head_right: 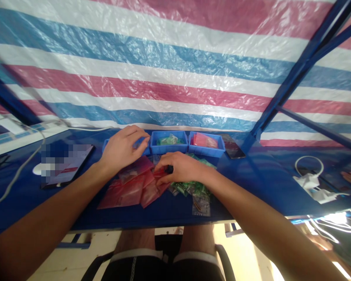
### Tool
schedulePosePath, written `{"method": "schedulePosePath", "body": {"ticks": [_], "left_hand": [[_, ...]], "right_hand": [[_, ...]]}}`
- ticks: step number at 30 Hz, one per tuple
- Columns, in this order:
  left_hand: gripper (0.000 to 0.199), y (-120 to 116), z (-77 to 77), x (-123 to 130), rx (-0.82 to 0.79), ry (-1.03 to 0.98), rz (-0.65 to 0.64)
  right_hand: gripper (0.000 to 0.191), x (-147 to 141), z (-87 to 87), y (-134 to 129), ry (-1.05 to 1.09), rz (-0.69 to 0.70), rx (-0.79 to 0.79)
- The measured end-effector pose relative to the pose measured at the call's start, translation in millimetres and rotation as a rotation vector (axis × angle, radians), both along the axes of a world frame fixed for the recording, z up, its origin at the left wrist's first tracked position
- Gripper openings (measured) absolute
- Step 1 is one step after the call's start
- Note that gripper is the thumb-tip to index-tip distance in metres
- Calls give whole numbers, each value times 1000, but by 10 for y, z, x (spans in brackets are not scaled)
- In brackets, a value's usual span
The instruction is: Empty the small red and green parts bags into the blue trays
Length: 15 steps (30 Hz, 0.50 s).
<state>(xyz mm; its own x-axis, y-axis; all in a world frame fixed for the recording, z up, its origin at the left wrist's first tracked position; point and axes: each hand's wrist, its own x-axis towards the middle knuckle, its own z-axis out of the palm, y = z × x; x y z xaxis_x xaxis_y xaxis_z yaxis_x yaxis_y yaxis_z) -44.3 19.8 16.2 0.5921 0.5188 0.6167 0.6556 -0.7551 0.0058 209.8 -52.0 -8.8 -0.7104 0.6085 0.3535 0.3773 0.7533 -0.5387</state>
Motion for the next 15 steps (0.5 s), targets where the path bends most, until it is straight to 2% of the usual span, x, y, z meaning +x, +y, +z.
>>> {"method": "schedulePosePath", "body": {"ticks": [3, 6, 12, 15], "left_hand": [[24, -33, -40, 72, -8, -12, -200], [24, -56, -86, 131, -24, 0, -315], [34, -41, -133, 149, -28, 18, -344], [46, -30, -128, 132, -51, 11, -342]], "right_hand": [[20, 50, 11, 28, 92, -8, -40], [17, 117, 15, 73, 161, -60, -28], [22, 179, 14, 159, 353, -234, 49], [25, 183, 26, 177, 440, -325, 28]]}}
